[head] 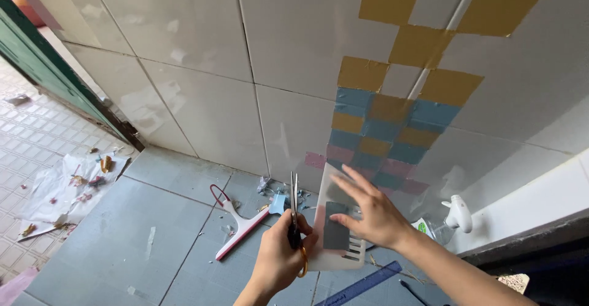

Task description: Applying small square stickers to a tiled wall to create a pixel art design.

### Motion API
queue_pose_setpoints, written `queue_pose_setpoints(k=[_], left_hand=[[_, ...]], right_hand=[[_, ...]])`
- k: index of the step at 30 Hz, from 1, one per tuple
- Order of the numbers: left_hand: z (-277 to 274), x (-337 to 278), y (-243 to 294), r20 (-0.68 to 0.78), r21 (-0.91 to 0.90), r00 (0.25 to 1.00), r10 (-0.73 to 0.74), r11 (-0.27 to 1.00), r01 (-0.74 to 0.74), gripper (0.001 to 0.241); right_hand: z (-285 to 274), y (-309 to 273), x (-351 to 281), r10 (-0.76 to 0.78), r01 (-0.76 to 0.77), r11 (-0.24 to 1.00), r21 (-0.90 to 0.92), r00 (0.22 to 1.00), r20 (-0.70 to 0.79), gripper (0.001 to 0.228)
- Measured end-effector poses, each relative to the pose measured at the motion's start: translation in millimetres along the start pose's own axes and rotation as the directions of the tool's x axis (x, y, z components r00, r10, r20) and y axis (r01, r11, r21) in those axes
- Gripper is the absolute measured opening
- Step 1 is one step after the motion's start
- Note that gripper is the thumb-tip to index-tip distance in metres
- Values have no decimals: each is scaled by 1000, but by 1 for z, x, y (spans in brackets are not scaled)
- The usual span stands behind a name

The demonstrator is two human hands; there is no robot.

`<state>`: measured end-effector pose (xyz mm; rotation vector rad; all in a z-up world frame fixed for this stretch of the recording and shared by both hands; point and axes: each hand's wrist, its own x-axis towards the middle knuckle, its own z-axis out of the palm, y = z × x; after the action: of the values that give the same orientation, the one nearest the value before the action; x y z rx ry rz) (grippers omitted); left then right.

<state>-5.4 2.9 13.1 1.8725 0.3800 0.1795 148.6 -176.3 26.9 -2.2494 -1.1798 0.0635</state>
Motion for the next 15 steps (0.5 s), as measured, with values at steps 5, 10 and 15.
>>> queue_pose_setpoints(k=[5, 10, 15], left_hand=[[-22, -9, 1, -13, -69, 1000, -10, 998, 9, 18], [-58, -29, 4, -272, -134, 960, -74, 990, 39, 33], [-68, -45, -22, -376, -391, 926, 14, 904, -172, 28]], right_hand=[[-19, -7, 23, 328, -331, 943, 23, 941, 87, 111], [8, 4, 43, 414, -396, 799, 453, 908, 65, 22], [44, -35, 54, 150, -169, 933, 319, 985, 83, 74]])
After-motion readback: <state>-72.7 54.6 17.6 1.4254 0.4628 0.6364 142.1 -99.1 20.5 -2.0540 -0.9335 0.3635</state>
